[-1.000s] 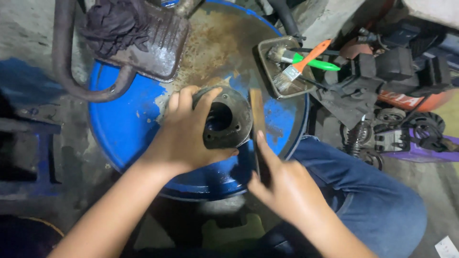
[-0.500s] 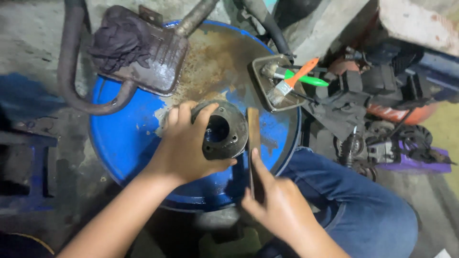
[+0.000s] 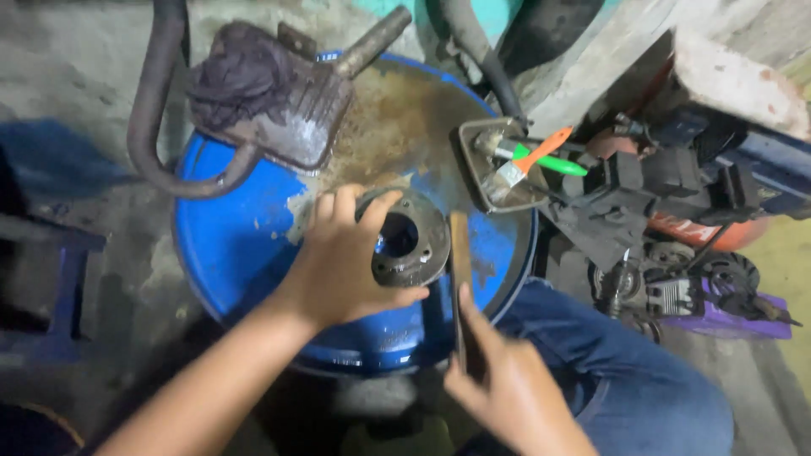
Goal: Cleaning a motorcycle engine component using a brush and a cloth on a blue barrel workbench.
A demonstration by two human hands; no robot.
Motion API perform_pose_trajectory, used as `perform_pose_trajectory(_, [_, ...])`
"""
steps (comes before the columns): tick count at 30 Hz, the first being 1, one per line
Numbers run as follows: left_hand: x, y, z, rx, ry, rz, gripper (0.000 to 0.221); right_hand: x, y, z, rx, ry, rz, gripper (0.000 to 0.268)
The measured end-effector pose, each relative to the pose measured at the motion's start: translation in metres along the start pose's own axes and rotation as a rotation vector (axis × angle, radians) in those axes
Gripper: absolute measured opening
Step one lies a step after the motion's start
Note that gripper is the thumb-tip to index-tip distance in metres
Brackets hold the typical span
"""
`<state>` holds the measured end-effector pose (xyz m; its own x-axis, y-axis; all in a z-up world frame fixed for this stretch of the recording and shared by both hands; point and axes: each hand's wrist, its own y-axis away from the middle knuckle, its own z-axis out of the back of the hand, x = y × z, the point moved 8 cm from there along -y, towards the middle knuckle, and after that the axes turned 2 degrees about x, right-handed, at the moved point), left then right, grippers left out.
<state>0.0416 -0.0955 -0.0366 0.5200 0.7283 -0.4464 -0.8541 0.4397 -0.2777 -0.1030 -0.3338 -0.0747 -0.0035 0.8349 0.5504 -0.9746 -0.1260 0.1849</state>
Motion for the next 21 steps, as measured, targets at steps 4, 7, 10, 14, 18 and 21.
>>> perform_pose_trajectory(4, [-0.002,-0.002,0.000,0.032,0.007,0.003,0.140,0.023,-0.065,0.035,-0.052,0.012,0.016,0.103])
perform_pose_trajectory(7, [-0.003,0.001,0.001,0.017,-0.013,0.011,0.139,0.029,-0.090,0.047,0.022,-0.046,-0.041,0.100])
perform_pose_trajectory(10, [-0.006,0.001,0.002,-0.010,-0.070,-0.022,0.142,0.020,-0.068,0.046,0.024,-0.023,-0.022,0.099])
perform_pose_trajectory(14, [-0.005,-0.001,0.002,0.040,-0.019,0.002,0.142,0.001,-0.008,0.030,0.114,0.027,-0.094,0.111])
perform_pose_trajectory(18, [-0.002,-0.001,-0.003,0.085,0.006,0.020,0.144,-0.005,-0.006,0.032,0.114,0.062,-0.049,0.111])
perform_pose_trajectory(21, [-0.002,-0.001,-0.001,0.077,0.024,-0.006,0.144,0.000,-0.057,0.055,0.172,0.053,-0.007,0.109])
